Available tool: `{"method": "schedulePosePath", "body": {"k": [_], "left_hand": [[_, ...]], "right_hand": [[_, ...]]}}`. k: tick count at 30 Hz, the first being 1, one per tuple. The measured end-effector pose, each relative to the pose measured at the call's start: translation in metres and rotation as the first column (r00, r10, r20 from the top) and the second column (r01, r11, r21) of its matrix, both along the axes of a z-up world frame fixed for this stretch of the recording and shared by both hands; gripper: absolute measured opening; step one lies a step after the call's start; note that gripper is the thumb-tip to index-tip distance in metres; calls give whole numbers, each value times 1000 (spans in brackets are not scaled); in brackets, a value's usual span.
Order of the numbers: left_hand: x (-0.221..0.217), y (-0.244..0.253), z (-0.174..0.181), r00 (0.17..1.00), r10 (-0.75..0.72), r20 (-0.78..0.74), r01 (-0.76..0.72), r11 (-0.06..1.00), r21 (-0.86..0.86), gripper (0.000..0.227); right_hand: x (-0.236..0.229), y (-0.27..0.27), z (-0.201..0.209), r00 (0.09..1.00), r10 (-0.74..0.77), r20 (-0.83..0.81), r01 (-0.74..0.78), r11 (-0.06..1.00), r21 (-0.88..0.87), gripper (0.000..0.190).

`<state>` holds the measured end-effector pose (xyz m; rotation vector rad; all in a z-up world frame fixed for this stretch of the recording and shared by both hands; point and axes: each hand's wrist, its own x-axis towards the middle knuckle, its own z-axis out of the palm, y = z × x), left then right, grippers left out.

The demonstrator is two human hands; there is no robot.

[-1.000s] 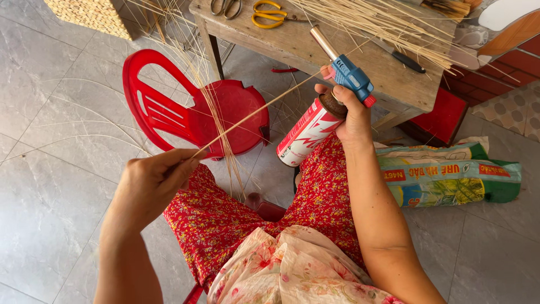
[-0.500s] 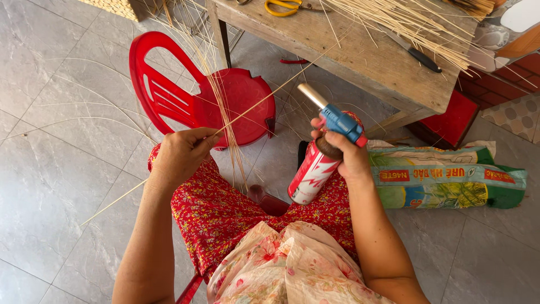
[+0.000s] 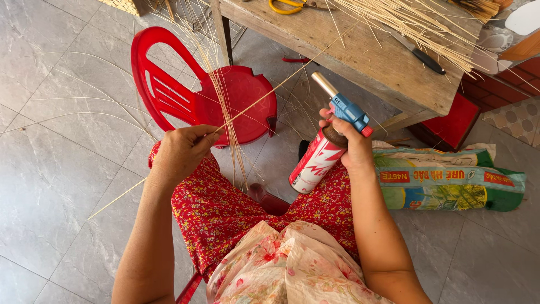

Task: The person sits on a red plastic chair and uses a handheld blowtorch to heat thin, flexible sticks one at a time. They hold each stick with their left hand and apply the flame with their right hand, rotating the stick to heat it evenly before setting it aside.

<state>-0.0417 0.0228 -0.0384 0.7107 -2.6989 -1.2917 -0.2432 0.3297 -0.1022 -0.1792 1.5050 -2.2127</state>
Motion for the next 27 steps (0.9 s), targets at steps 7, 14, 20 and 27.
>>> {"method": "schedulePosePath", "body": {"k": [7, 14, 20, 27], "left_hand": [[0, 2, 2, 1000, -9, -13, 9, 999, -49, 27], [1, 2, 1, 998, -35, -45, 29, 992, -125, 26], [2, 10, 10, 1000, 12, -27, -19, 963, -271, 23], [3, 13, 7, 992, -29, -122, -18, 929, -370, 19]], "right_hand": [[9, -2, 2, 991, 133, -27, -134, 990, -36, 44], [13, -7, 1, 981, 191, -16, -192, 981, -28, 46], [0, -10, 9, 998, 65, 14, -65, 998, -13, 42], [15, -11, 2, 966, 259, -12, -259, 966, -13, 45]]}}
